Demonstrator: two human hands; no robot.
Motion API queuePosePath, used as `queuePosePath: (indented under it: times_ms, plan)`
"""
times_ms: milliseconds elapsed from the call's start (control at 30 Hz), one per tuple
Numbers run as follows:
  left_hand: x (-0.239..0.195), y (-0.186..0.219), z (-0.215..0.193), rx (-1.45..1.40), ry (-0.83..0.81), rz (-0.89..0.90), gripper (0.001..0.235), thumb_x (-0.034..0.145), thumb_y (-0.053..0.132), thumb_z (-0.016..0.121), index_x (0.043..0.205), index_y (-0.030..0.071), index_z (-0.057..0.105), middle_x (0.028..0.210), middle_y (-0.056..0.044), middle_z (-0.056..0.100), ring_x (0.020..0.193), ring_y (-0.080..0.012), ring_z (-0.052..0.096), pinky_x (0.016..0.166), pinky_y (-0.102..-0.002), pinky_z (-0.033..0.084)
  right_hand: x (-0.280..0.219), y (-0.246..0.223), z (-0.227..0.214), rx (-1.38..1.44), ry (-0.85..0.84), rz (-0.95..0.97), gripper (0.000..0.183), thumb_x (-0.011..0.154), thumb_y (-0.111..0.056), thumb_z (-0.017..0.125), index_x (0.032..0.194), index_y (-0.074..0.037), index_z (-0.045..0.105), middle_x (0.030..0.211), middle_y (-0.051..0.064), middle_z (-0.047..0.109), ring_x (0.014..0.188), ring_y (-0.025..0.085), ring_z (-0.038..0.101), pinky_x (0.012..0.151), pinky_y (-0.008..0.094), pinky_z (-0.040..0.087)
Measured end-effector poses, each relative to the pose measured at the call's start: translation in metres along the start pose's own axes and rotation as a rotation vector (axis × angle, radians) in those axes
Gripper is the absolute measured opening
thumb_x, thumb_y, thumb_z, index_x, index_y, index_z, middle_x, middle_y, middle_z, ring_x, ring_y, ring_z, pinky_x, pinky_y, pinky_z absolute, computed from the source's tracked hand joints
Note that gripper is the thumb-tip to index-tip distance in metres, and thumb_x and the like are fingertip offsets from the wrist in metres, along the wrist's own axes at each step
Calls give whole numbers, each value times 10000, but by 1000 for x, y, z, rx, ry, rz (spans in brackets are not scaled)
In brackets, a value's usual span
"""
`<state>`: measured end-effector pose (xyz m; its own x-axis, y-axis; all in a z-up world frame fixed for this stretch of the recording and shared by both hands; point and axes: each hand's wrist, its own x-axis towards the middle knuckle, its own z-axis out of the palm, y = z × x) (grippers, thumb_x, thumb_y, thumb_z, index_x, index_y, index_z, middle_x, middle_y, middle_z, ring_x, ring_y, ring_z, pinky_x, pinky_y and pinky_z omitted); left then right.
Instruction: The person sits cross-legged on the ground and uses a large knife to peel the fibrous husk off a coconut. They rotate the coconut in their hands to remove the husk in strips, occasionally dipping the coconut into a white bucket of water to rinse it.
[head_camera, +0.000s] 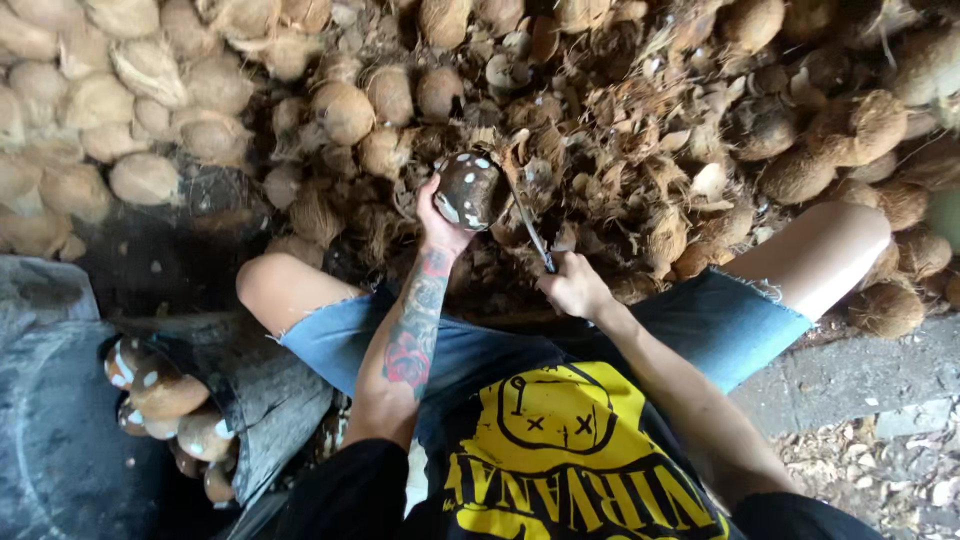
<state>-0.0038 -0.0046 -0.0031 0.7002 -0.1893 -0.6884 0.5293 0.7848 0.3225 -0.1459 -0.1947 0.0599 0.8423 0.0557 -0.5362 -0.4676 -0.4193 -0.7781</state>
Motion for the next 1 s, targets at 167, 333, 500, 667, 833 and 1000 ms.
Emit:
queuePosePath:
  times_ms: [167,333,500,667,833,1000]
  plan:
    - [-9,-14,15,-207,73,61,617,700,548,841,1126,110,756,1102,-172,782,936,-385,744,814,-551,609,0,-42,22,581,-28,111,339,789,-94,539,473,22,586,392,190,514,302,314,540,347,469,503]
    - [-9,-20,15,-367,-242,137,688,772,553,820,1278,111,671,1276,-173,711,1165,-438,674,1005,-659,555,11,-100,38,1147,-75,122,134,684,-79,524,566,-50,466,421,144,408,330,314,494,405,445,487]
    - [-17,7,14,-407,-489,61,629,955,526,711,1444,153,580,1490,-147,597,1372,-417,561,1155,-661,456,2,-84,19,583,188,90,352,772,-96,509,455,-9,636,391,169,558,331,297,589,415,420,507]
    - [-10,17,6,-73,-601,104,750,908,614,758,1361,26,649,1264,-227,725,1160,-403,704,1074,-576,581,-41,-84,-36,247,287,-373,174,833,40,595,707,-47,679,479,118,627,423,256,637,552,337,528]
    - [-29,11,25,14,-321,42,406,882,398,825,1089,58,746,1023,-142,764,1008,-363,747,972,-514,620,-59,-78,-60,118,386,-709,174,815,37,606,692,-84,625,502,79,572,421,232,582,520,309,474]
    - [-21,5,9,297,-42,-126,451,782,349,909,1081,44,762,987,-171,758,932,-336,742,870,-460,624,-52,-31,-46,133,443,-1200,68,735,-25,680,724,-81,643,631,71,717,493,250,695,622,355,599]
